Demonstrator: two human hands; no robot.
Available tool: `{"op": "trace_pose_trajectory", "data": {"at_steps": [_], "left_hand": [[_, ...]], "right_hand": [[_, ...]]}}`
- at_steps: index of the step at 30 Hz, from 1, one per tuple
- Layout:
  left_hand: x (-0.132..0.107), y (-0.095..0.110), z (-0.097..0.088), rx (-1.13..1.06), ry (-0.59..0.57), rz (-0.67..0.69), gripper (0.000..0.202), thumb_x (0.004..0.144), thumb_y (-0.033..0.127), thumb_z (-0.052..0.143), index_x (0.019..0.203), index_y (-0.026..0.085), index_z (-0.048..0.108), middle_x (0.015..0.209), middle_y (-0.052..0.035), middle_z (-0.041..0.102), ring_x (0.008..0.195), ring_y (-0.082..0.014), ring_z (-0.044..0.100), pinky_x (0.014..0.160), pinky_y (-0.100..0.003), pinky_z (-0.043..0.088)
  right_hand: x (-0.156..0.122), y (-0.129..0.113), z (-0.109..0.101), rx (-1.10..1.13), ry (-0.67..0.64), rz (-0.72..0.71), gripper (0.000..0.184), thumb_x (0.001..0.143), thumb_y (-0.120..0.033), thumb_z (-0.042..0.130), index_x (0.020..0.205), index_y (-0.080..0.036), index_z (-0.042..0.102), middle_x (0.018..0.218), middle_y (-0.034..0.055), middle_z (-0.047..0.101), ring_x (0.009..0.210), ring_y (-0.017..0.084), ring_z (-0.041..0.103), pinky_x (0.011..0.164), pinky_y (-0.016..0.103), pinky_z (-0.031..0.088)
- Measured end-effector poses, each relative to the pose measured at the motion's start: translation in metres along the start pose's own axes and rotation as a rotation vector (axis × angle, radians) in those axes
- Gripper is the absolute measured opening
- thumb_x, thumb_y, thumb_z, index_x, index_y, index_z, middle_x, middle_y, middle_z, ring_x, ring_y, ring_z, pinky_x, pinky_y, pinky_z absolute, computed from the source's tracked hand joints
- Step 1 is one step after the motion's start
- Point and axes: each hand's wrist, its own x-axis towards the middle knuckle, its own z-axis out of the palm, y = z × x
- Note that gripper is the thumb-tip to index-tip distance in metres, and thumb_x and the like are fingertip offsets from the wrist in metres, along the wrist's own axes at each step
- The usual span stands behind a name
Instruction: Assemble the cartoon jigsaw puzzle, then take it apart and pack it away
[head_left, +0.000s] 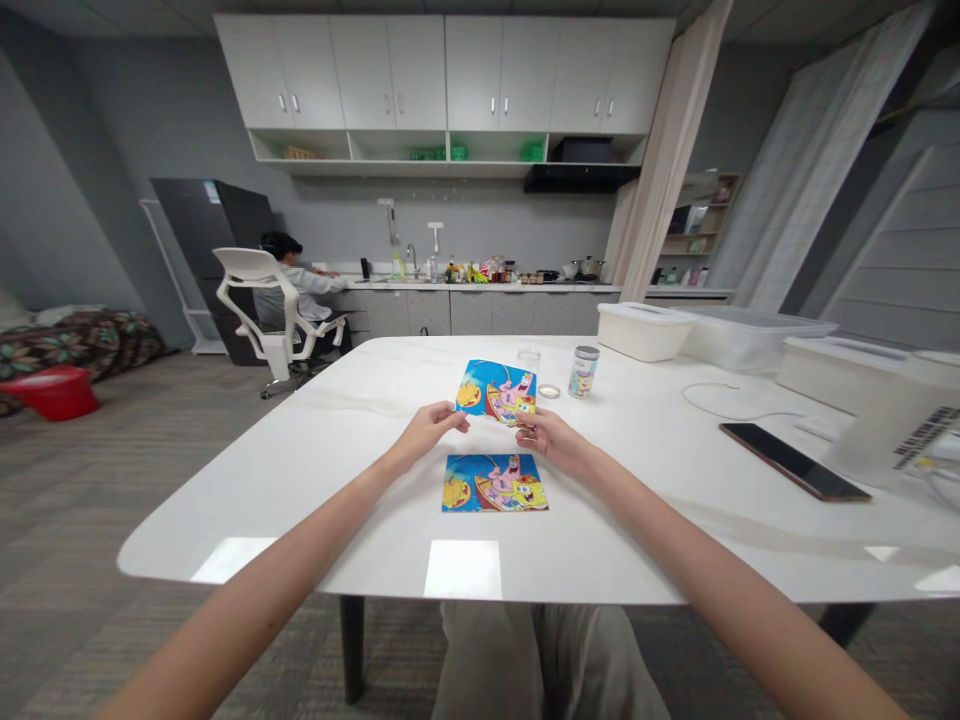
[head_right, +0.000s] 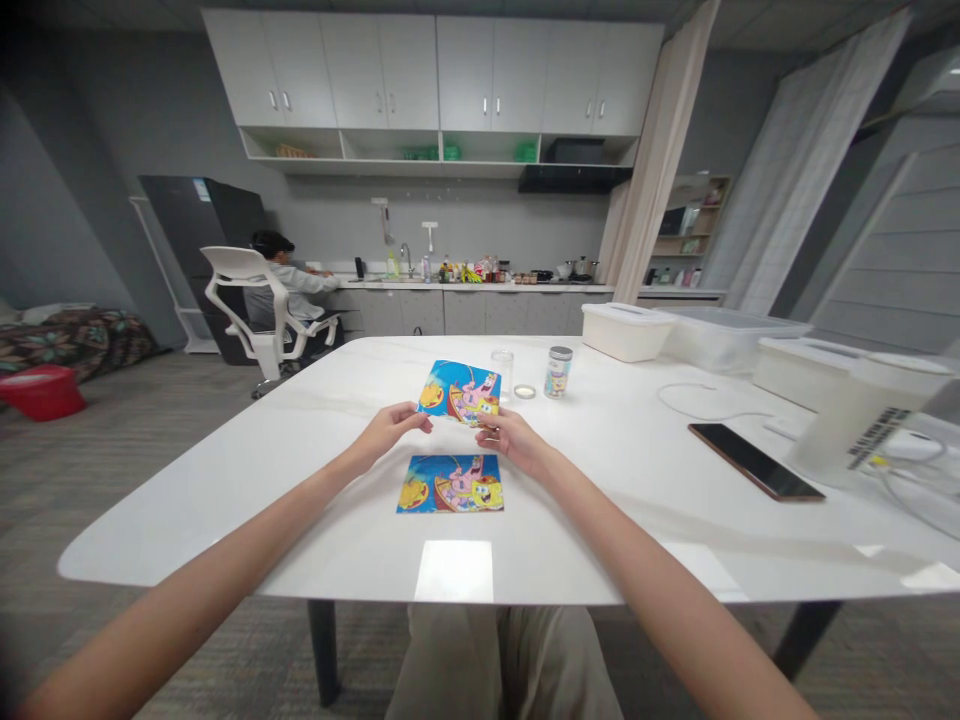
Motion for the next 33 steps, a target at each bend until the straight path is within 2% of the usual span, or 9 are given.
{"op": "trace_pose_trajectory", "data": {"at_steps": [4, 10, 13, 16, 19, 24, 28, 31, 33], "left_hand": [[0.002, -0.004, 0.001, -0.025, -0.015, -0.012, 0.046, 0.070, 0.058, 0.068, 0.088, 0.016, 0.064, 0.082, -0.0060, 0.073, 0.082, -0.0218, 0.067, 0.085, -0.037, 0.048], [0.003, -0.006, 0.002, 0.008, -0.048, -0.055, 0.051, 0.075, 0.065, 0.059, 0.075, 0.015, 0.066, 0.074, -0.0070, 0.071, 0.077, -0.0209, 0.066, 0.083, -0.035, 0.048], [0.003, -0.007, 0.001, 0.004, -0.045, -0.060, 0.052, 0.075, 0.065, 0.059, 0.083, 0.015, 0.068, 0.076, -0.0064, 0.071, 0.077, -0.0208, 0.065, 0.081, -0.034, 0.048], [0.003, -0.007, 0.000, 0.015, -0.045, -0.051, 0.053, 0.075, 0.065, 0.059, 0.088, 0.015, 0.069, 0.079, -0.0062, 0.071, 0.077, -0.0204, 0.064, 0.079, -0.033, 0.048], [0.003, -0.006, 0.001, 0.038, -0.067, -0.035, 0.053, 0.074, 0.066, 0.059, 0.088, 0.015, 0.069, 0.084, -0.0062, 0.071, 0.075, -0.0195, 0.062, 0.076, -0.032, 0.048], [0.000, -0.002, 0.002, 0.114, -0.093, 0.003, 0.049, 0.074, 0.062, 0.061, 0.086, 0.015, 0.070, 0.082, -0.0043, 0.069, 0.074, -0.0189, 0.059, 0.071, -0.029, 0.046], [0.000, -0.005, 0.001, 0.156, -0.087, -0.010, 0.047, 0.076, 0.061, 0.058, 0.080, 0.016, 0.070, 0.079, -0.0042, 0.069, 0.075, -0.0202, 0.059, 0.070, -0.029, 0.045], [0.003, -0.013, -0.001, 0.155, -0.057, -0.014, 0.049, 0.076, 0.064, 0.054, 0.070, 0.016, 0.067, 0.074, -0.0053, 0.068, 0.076, -0.0213, 0.059, 0.073, -0.031, 0.045], [0.004, -0.017, -0.002, 0.153, -0.048, -0.010, 0.052, 0.078, 0.065, 0.051, 0.066, 0.016, 0.065, 0.072, -0.0060, 0.068, 0.077, -0.0218, 0.059, 0.075, -0.031, 0.045]], "right_hand": [[-0.001, 0.000, -0.002, -0.017, -0.016, -0.049, 0.033, 0.069, -0.013, 0.071, 0.101, -0.021, 0.066, 0.113, 0.0044, 0.070, 0.093, 0.014, 0.065, 0.077, 0.024, 0.053], [0.000, 0.002, -0.002, -0.079, 0.022, -0.037, 0.026, 0.078, -0.036, 0.069, 0.097, -0.019, 0.063, 0.092, 0.0060, 0.071, 0.059, 0.011, 0.061, 0.047, 0.020, 0.048], [-0.001, 0.002, 0.001, -0.078, 0.016, -0.131, 0.036, 0.074, -0.028, 0.073, 0.107, -0.024, 0.059, 0.110, 0.0040, 0.069, 0.085, 0.014, 0.067, 0.061, 0.021, 0.054], [-0.004, 0.002, 0.003, -0.082, -0.016, -0.121, 0.040, 0.070, -0.020, 0.075, 0.107, -0.025, 0.060, 0.118, 0.0047, 0.066, 0.104, 0.018, 0.063, 0.078, 0.027, 0.055], [-0.005, 0.002, 0.005, -0.107, -0.030, -0.067, 0.036, 0.073, -0.024, 0.074, 0.106, -0.023, 0.060, 0.113, 0.0067, 0.069, 0.092, 0.018, 0.067, 0.073, 0.028, 0.056], [-0.005, 0.002, 0.009, -0.184, -0.039, -0.010, 0.031, 0.080, -0.041, 0.068, 0.100, -0.019, 0.059, 0.082, 0.0048, 0.071, 0.055, 0.011, 0.063, 0.055, 0.023, 0.053], [-0.008, 0.003, 0.011, -0.520, 0.093, -0.196, 0.036, 0.082, -0.050, 0.061, 0.096, -0.017, 0.059, 0.061, 0.0019, 0.067, 0.043, 0.014, 0.060, 0.042, 0.022, 0.045], [-0.014, 0.002, 0.013, -0.879, 0.250, -0.433, 0.030, 0.085, -0.047, 0.056, 0.088, -0.018, 0.061, 0.051, 0.0005, 0.063, 0.042, 0.015, 0.059, 0.045, 0.023, 0.043], [-0.017, 0.001, 0.015, -1.050, 0.306, -0.504, 0.027, 0.086, -0.043, 0.053, 0.080, -0.018, 0.061, 0.051, 0.0018, 0.063, 0.045, 0.016, 0.061, 0.050, 0.025, 0.042]]}}
